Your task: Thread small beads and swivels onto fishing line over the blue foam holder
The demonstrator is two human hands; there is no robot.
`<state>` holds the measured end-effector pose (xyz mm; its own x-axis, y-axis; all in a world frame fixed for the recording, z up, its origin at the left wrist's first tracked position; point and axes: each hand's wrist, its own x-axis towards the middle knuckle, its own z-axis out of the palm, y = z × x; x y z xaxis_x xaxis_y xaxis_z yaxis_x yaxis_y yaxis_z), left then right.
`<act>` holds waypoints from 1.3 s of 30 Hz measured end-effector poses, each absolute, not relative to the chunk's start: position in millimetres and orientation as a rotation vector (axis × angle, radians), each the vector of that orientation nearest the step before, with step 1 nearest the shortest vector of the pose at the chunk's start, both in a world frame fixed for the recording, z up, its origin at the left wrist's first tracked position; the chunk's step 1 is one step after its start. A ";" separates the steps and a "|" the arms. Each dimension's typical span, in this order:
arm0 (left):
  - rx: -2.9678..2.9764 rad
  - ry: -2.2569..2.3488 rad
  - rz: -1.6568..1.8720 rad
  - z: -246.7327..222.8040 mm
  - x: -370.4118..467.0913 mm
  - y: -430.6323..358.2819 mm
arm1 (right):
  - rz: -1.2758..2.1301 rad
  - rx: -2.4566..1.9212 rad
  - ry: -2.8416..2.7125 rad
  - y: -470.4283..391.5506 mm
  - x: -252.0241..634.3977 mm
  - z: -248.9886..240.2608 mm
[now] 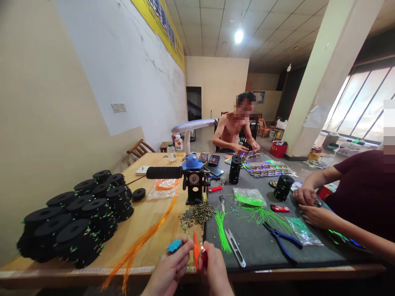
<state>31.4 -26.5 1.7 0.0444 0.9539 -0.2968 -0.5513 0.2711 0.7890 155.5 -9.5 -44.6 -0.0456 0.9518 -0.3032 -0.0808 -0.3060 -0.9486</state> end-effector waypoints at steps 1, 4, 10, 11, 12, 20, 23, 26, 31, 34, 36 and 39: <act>0.547 0.931 1.241 2.8 31.6 -26.3 | 1.506 -1.346 -1.012 -9.7 156.1 -45.8; 0.556 0.946 1.233 6.5 32.6 -26.2 | 1.493 -1.332 -1.019 -10.5 155.9 -48.9; 0.591 1.005 1.253 8.0 33.8 -27.0 | 1.455 -1.313 -1.048 -6.9 150.8 -50.6; 0.600 1.013 1.247 7.3 33.6 -27.0 | 1.457 -1.322 -1.026 -5.9 150.4 -50.2; 0.607 1.020 1.240 6.5 33.4 -27.1 | 1.457 -1.327 -1.010 -5.1 150.3 -49.6; 0.614 1.035 1.247 1.6 33.7 -24.5 | 1.466 -1.326 -1.107 -7.1 152.9 -47.2; 0.624 1.041 1.247 0.7 33.8 -24.0 | 1.428 -1.300 -1.089 -6.4 151.9 -47.8; 0.639 1.029 1.254 0.7 33.0 -25.2 | 1.429 -1.317 -1.052 -4.9 149.4 -47.9; 0.647 1.008 1.250 0.1 31.3 -25.5 | 1.481 -1.338 -1.089 -6.7 147.2 -46.6; 0.654 1.006 1.250 -1.1 31.3 -24.9 | 1.489 -1.343 -1.128 -5.7 147.5 -44.8; 0.644 1.013 1.265 -2.0 31.7 -25.1 | 1.480 -1.359 -1.117 -3.2 147.8 -44.5; 0.623 1.018 1.269 -2.9 32.2 -25.6 | 1.478 -1.356 -1.075 -1.1 147.3 -46.9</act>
